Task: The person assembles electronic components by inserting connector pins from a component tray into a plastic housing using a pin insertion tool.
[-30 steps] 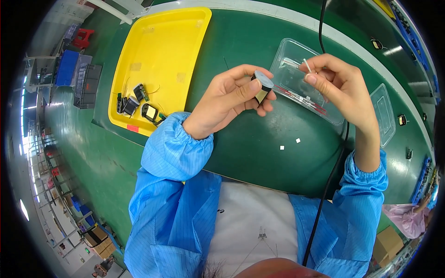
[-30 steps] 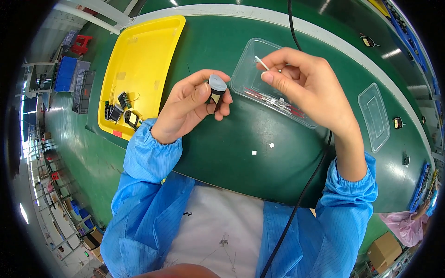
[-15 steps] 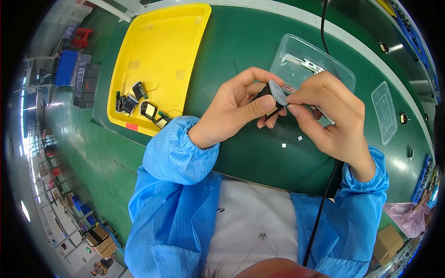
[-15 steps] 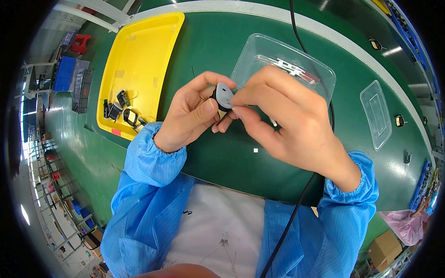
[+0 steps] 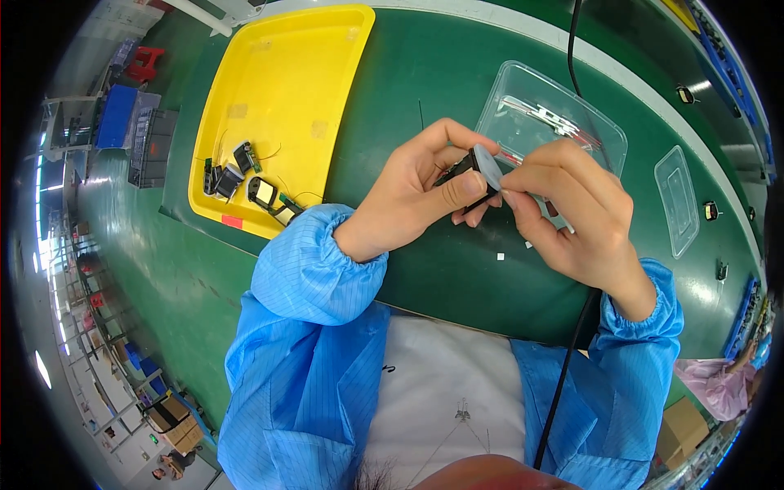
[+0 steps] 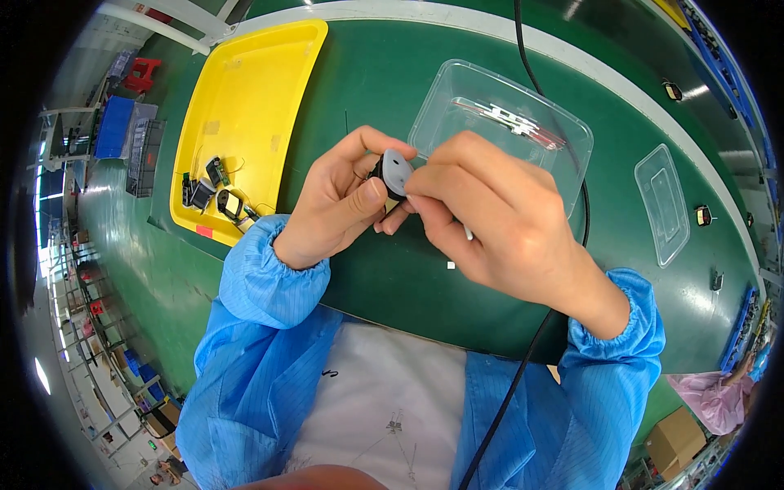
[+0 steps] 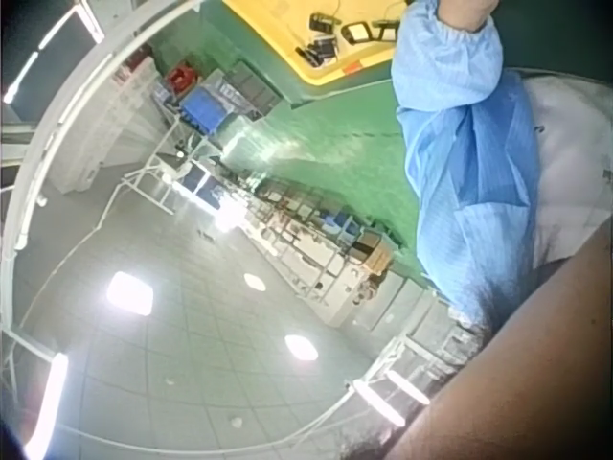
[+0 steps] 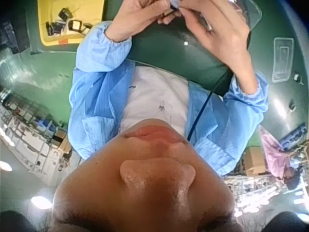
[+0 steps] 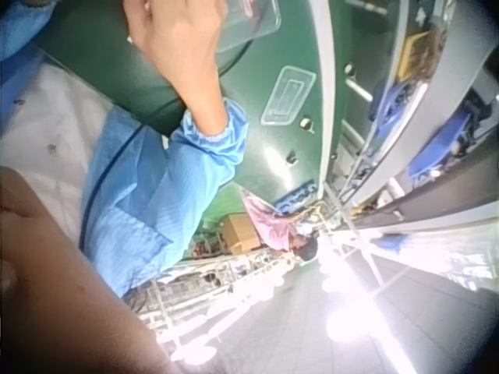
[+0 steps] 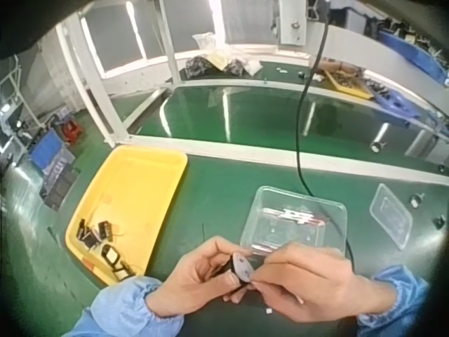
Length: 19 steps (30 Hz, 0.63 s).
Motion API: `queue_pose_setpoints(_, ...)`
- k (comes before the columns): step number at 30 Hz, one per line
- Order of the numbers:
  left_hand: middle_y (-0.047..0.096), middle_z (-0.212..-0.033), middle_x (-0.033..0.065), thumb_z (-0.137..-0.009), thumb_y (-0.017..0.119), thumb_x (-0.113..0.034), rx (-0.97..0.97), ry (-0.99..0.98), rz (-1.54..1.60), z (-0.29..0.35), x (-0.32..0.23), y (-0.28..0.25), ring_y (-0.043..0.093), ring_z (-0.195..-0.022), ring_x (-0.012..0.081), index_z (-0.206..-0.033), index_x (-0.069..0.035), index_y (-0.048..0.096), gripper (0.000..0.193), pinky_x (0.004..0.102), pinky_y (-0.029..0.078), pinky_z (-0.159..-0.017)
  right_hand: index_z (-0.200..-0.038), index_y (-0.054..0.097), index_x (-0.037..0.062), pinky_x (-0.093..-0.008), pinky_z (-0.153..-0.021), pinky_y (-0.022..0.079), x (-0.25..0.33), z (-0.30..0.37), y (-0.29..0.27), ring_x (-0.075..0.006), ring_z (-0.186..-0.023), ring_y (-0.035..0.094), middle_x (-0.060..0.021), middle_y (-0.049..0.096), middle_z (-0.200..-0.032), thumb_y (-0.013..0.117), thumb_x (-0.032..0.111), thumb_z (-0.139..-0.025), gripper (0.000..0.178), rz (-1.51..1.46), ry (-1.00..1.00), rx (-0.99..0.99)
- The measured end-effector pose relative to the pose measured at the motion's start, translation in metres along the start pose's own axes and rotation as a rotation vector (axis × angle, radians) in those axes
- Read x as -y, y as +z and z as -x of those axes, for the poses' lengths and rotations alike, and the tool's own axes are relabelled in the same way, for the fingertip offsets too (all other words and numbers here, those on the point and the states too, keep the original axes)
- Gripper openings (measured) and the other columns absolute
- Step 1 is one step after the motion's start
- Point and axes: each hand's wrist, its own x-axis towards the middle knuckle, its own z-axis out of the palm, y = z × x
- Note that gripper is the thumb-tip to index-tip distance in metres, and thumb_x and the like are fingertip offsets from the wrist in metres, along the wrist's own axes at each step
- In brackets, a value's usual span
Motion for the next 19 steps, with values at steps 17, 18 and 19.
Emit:
queue_pose_setpoints(17,0.058,-0.091,0.0076,-0.092,0.059,-0.015,-0.106,0.052,-0.296,-0.001,-0.003,0.004,0.054,-0.07,0.0109,-0.119,0.0,0.044,0.034,0.0214,0.041,-0.06,-0.082,0.061,-0.0055,-0.0281,-0.043,0.045,-0.01,0.008,0.01,-0.022,-0.061,0.057,-0.0119,0.056,-0.079,0.064,0.002,-0.059,0.024,0.258,-0.215,-0.021)
queue_pose_setpoints(18,0.059,-0.092,0.0079,-0.092,0.059,-0.015,-0.101,0.053,-0.29,-0.001,-0.006,0.004,0.055,-0.071,0.011,-0.12,0.0,0.043,0.036,0.0217,0.041,-0.06,-0.084,0.061,-0.0039,-0.0278,-0.044,0.046,-0.01,0.007,0.009,-0.022,-0.061,0.058,-0.0116,0.056,-0.079,0.065,0.002,-0.064,0.021,0.233,-0.182,-0.036)
queue_pose_setpoints(19,0.059,-0.093,0.0083,-0.092,0.059,-0.015,-0.101,0.067,-0.282,-0.001,-0.006,0.004,0.055,-0.072,0.0127,-0.121,-0.001,0.043,0.036,0.0228,0.044,-0.063,-0.085,0.062,-0.0023,-0.0276,-0.044,0.047,-0.008,0.004,0.007,-0.0219,-0.062,0.059,-0.0113,0.057,-0.079,0.066,0.001,-0.068,0.018,0.212,-0.148,-0.051)
